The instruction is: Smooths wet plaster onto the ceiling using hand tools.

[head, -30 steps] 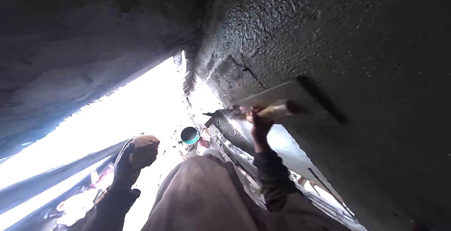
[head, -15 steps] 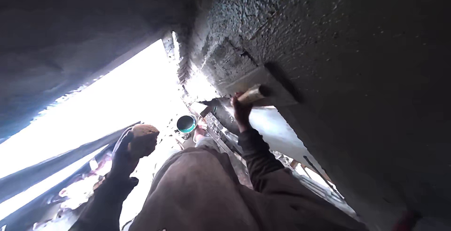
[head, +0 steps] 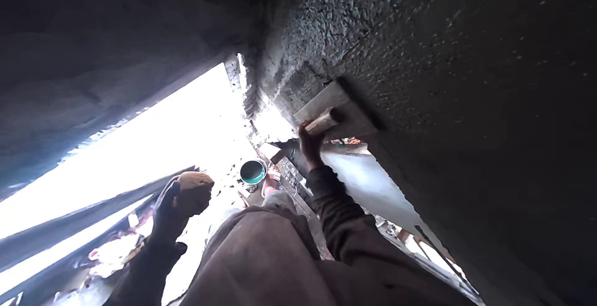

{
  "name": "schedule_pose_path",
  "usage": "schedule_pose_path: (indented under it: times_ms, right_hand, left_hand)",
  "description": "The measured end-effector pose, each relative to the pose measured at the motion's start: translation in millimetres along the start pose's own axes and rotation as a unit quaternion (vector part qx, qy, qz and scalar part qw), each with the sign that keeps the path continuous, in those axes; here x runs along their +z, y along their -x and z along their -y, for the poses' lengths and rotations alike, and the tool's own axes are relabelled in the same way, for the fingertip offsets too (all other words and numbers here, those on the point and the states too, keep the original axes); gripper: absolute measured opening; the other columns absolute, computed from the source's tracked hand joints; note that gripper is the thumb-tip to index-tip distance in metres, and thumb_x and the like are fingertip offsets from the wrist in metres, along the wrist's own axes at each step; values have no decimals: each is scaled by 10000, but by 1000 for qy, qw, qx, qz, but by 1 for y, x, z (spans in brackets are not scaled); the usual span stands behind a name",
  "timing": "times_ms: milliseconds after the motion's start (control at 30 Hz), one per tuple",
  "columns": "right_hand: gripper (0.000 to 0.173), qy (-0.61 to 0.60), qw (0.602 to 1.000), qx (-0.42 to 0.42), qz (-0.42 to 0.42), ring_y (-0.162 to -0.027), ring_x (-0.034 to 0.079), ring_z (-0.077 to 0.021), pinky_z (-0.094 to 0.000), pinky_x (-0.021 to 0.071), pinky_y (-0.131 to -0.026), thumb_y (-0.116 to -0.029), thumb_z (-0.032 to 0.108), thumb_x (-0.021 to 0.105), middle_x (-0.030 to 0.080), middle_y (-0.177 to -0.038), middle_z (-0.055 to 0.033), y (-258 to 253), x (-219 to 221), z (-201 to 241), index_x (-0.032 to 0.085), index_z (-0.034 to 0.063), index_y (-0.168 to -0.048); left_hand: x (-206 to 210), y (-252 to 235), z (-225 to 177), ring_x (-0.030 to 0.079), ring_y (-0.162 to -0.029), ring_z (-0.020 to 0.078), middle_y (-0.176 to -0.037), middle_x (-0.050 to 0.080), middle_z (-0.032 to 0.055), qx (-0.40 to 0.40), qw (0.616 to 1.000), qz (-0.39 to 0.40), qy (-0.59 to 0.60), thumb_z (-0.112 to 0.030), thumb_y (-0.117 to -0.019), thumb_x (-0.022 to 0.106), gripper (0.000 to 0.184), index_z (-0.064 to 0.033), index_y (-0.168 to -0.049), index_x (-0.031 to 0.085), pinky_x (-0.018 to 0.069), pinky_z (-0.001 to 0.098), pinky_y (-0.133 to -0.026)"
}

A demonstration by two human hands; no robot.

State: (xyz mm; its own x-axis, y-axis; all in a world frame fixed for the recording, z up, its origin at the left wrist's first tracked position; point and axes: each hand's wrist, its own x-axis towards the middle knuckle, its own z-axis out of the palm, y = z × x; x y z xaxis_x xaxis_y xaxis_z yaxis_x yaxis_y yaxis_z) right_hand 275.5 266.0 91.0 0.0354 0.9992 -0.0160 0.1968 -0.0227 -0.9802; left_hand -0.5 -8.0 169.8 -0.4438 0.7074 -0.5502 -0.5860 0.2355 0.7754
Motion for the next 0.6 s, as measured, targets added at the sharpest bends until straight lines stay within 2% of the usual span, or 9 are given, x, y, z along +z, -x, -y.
schedule_pose_path:
  times_ms: [100,167,267,333,400,500,600]
  right_hand:
    - [439,15,998,53,-42,-908,702,-188,-396,601,-847,-820,162,789,712,-998,-131,16,-14,-18,627,-37,-1176]
    - [493,-16,998,23,-62,-928,703,-186,-378,610,-872,-826,148,778,701,-1025,-144,33,-49,-4,577,-87,-1211]
    - [342,-87,990,-67,-83,-889,718,-175,-373,617,-870,-820,97,745,714,-941,-81,41,-82,40,585,-36,-1091]
    - [300,-129,984,-99,-73,-834,721,-187,-394,628,-833,-812,89,755,715,-895,-66,33,-73,65,600,-5,-1051]
    - [343,-129,986,-88,-54,-831,722,-187,-393,634,-820,-809,81,761,712,-903,-79,17,-46,79,586,-31,-1082]
    - [335,-86,995,-34,-38,-789,699,-161,-351,622,-766,-780,61,750,692,-873,-86,-4,-3,62,597,-39,-1061]
    - [482,-14,997,35,-63,-904,708,-155,-333,612,-852,-794,109,797,714,-995,-133,4,-9,46,600,-79,-1192]
  left_hand:
    - [0,0,9,715,-922,247,-1079,714,120,1,1000,10,-1,-393,-1027,406,418,-106,-1263,596,619,448,-789]
    - [-3,3,6,720,-903,243,-1066,719,113,8,1000,-5,1,-386,-1007,442,402,-108,-1248,604,625,448,-762]
    - [-11,8,1,720,-901,231,-1061,720,100,17,999,-36,6,-367,-1025,409,393,-111,-1254,600,626,437,-759]
    - [-11,9,-3,724,-858,227,-1030,725,97,16,998,-55,9,-376,-1046,364,401,-116,-1247,595,628,426,-717]
    - [-6,8,-5,723,-825,219,-1000,729,95,14,998,-60,8,-395,-1056,329,419,-125,-1242,590,627,415,-694]
    - [3,5,5,726,-858,232,-1027,728,111,19,999,-43,-12,-401,-1044,369,430,-103,-1250,602,628,428,-728]
    - [9,-6,16,717,-821,267,-1012,717,157,19,1000,12,-15,-423,-1019,443,449,-74,-1253,603,621,441,-686]
